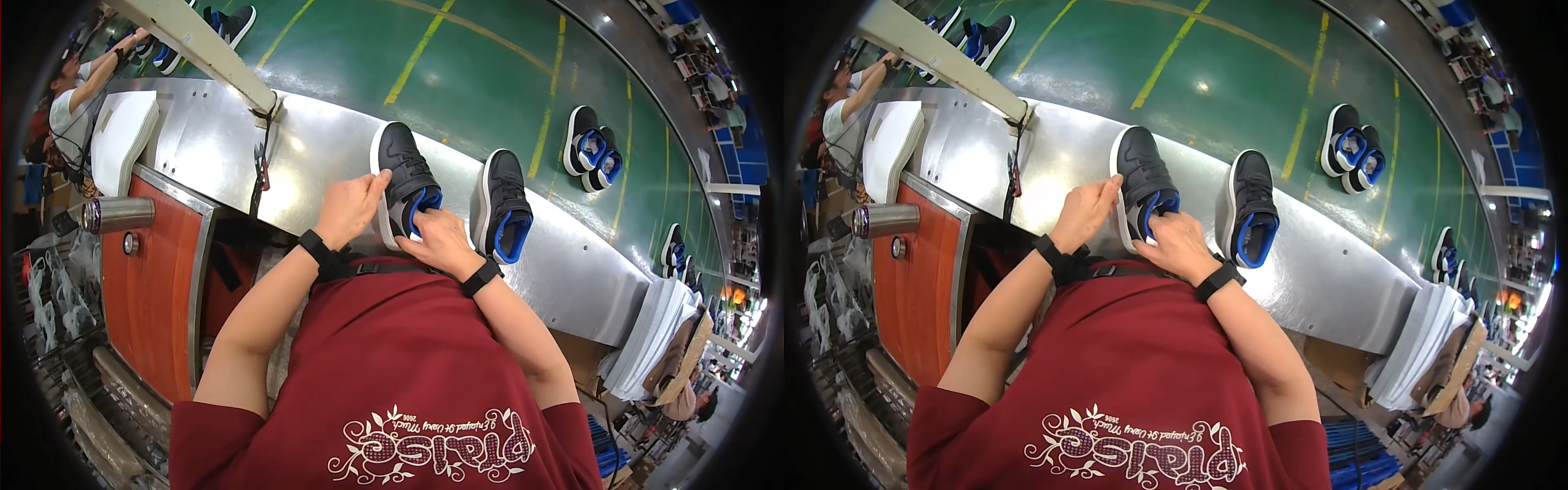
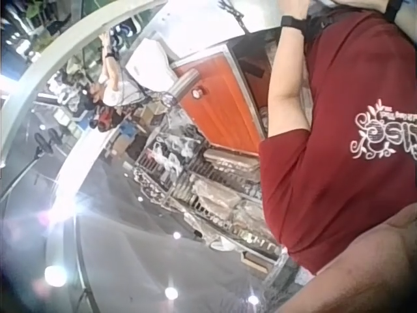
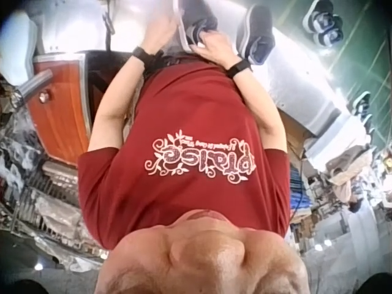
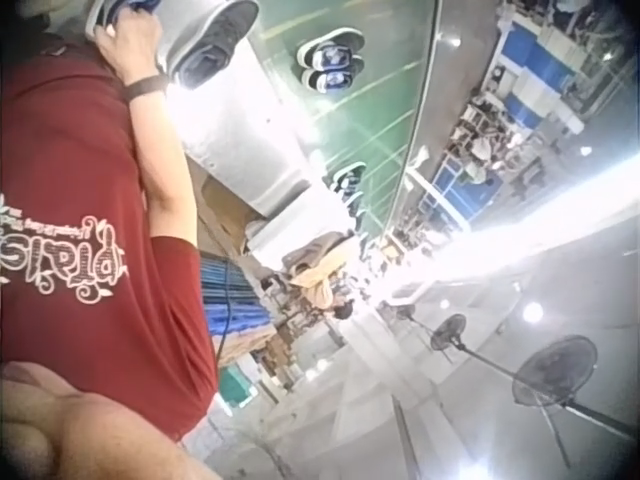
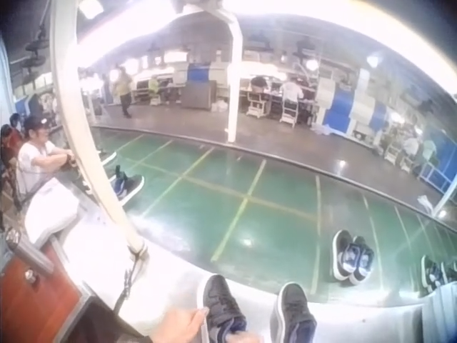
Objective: The recorder is assembling components of athletic shoes, specifically inserting foam or stuffing and checking lacing components at a factory workbench.
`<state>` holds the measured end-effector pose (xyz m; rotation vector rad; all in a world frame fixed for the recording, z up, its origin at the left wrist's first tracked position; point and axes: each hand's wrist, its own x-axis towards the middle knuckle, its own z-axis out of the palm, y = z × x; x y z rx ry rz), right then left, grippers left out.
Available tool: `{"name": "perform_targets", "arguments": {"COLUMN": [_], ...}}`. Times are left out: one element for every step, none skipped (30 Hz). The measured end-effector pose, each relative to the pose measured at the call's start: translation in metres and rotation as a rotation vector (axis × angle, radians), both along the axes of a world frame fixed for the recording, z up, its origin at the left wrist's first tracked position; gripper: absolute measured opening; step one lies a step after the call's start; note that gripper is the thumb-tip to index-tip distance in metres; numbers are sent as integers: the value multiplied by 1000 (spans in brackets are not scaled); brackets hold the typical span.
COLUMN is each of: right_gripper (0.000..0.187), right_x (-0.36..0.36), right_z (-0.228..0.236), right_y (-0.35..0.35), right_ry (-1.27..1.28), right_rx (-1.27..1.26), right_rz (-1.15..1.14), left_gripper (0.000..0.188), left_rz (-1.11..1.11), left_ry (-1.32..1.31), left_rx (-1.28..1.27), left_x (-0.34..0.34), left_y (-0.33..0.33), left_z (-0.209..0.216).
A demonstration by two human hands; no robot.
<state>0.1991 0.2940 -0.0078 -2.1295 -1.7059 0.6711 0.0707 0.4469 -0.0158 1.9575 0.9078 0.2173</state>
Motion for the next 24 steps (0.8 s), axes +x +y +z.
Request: {"name": "perform_targets", "arguments": {"right_gripper": [34, 35, 36, 36, 37, 38, 38, 38, 37, 37, 36, 35, 33, 33, 32, 32, 32, 32, 33, 34, 37, 37, 37, 38], "right_x": [-2, -5, -7, -9, -10, -12, -14, -17, -20, -24, -27, -27, -28, -29, -31, -32, -30, -29, -26, -23, -18, -15, -13, -13], "right_z": [0, 0, 0, 0, 0, 0, -2, -4, -7, -10, -13, -14, -9, -12, -15, -17, -19, -17, -12, -7, -3, -2, -1, 0], "right_y": [1, 3, 4, 6, 8, 11, 14, 17, 19, 20, 21, 24, 25, 27, 26, 25, 24, 24, 21, 18, 12, 8, 4, 2], "right_ry": [2, -55, -113, -114, -123, -132, -133, -175, -216, -216, -259, -306, -299, -303, -325, -346, -327, -328, -269, -210, -166, -163, -150, -137], "right_rx": [-2, 6, 14, 14, -19, -50, -49, -18, 10, 9, 41, 76, 22, 25, 57, 88, 65, 67, 26, -16, -17, -21, -37, -51], "right_rz": [0, -3, -5, -6, -3, -3, -7, 23, 54, 55, 72, 90, 83, 85, 91, 96, 110, 113, 71, 29, 29, 30, 8, -17], "left_gripper": [52, 52, 52, 50, 49, 49, 46, 44, 41, 41, 40, 39, 40, 40, 40, 40, 39, 39, 38, 37, 36, 36, 36, 36], "left_rz": [-16, -32, -31, -69, -108, -112, -52, 7, -79, -78, -131, -182, -129, -127, -200, -272, -313, -309, -313, -315, -306, -305, -304, -306], "left_ry": [52, 103, 103, 39, -27, -27, -40, -53, -53, -53, -66, -81, -211, -215, -182, -149, -170, -171, -138, -104, -35, -33, -77, -119], "left_rx": [-95, -189, -190, -274, -358, -357, -395, -433, -345, -346, -291, -232, -475, -472, -367, -262, -211, -210, -326, -444, -561, -566, -575, -583], "left_x": [1, 2, 3, 4, 6, 7, 9, 13, 19, 25, 35, 46, 53, 59, 64, 67, 68, 67, 64, 59, 55, 49, 42, 37], "left_y": [-1, -2, -2, -2, -1, 1, 5, 10, 22, 25, 23, 22, 19, 18, 15, 14, 15, 20, 28, 34, 36, 35, 33, 29], "left_z": [2, 3, 1, -1, -2, -2, -1, 1, 15, 25, 34, 38, 35, 37, 41, 45, 46, 44, 39, 36, 37, 34, 29, 24]}}
